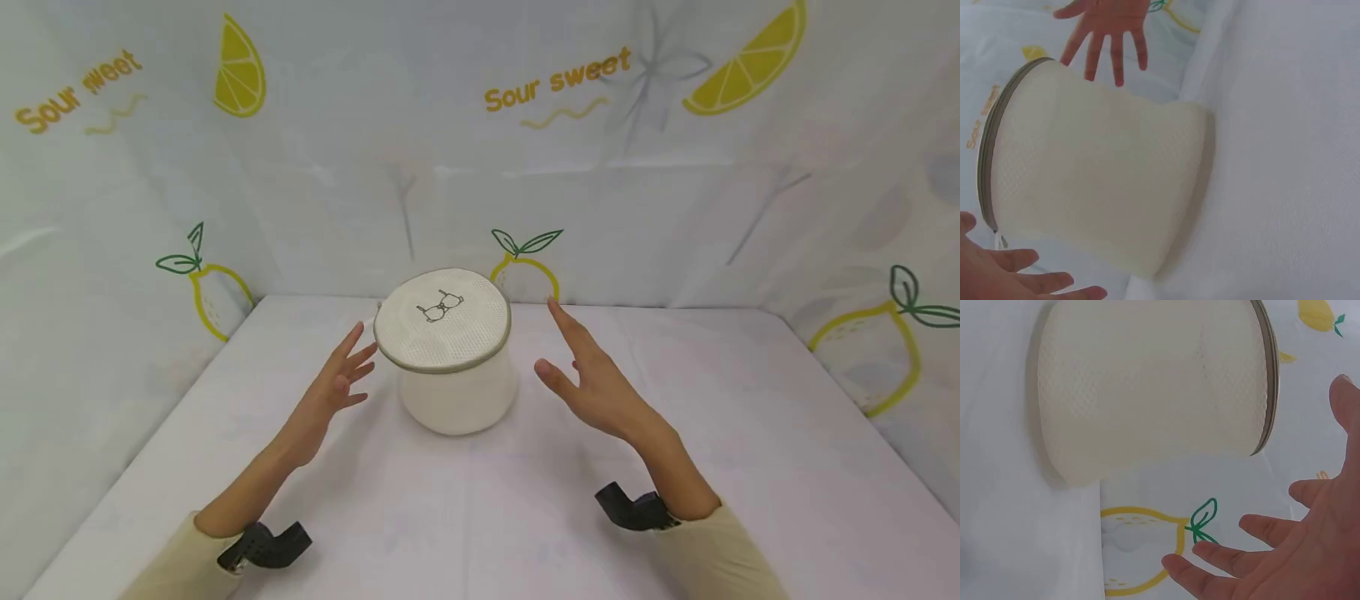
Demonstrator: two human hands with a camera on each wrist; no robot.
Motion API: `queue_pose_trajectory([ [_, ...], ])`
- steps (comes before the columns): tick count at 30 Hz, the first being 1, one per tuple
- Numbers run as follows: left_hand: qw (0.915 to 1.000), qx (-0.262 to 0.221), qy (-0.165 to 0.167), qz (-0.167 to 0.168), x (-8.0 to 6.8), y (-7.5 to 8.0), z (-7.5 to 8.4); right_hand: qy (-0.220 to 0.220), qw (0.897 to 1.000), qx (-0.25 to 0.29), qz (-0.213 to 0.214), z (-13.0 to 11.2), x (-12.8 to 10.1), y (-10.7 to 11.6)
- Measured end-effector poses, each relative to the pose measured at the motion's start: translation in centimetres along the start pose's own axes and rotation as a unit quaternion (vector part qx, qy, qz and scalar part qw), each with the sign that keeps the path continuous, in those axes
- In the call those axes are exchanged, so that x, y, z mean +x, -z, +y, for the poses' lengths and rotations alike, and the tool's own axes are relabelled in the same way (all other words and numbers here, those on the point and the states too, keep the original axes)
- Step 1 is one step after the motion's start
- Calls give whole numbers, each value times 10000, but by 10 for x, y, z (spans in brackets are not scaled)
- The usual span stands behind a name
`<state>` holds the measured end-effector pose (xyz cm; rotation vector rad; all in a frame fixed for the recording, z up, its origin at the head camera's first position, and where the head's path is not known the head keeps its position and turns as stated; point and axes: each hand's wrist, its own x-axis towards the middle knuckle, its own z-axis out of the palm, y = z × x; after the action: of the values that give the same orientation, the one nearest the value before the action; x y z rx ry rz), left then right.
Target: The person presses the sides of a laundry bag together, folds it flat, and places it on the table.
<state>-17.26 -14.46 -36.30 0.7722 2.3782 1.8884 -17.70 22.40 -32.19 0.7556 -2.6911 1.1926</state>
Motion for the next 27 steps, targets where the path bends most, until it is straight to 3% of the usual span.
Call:
queue_pose_trajectory([
  [12, 9956, 453, -275, 770, 31, -32, 8, -157, 9983, 546, -117, -14, 23, -20],
  [27, 9900, 341, -416, 1301, 57, -43, 8, -333, 9904, 1296, -353, -18, 47, -42],
])
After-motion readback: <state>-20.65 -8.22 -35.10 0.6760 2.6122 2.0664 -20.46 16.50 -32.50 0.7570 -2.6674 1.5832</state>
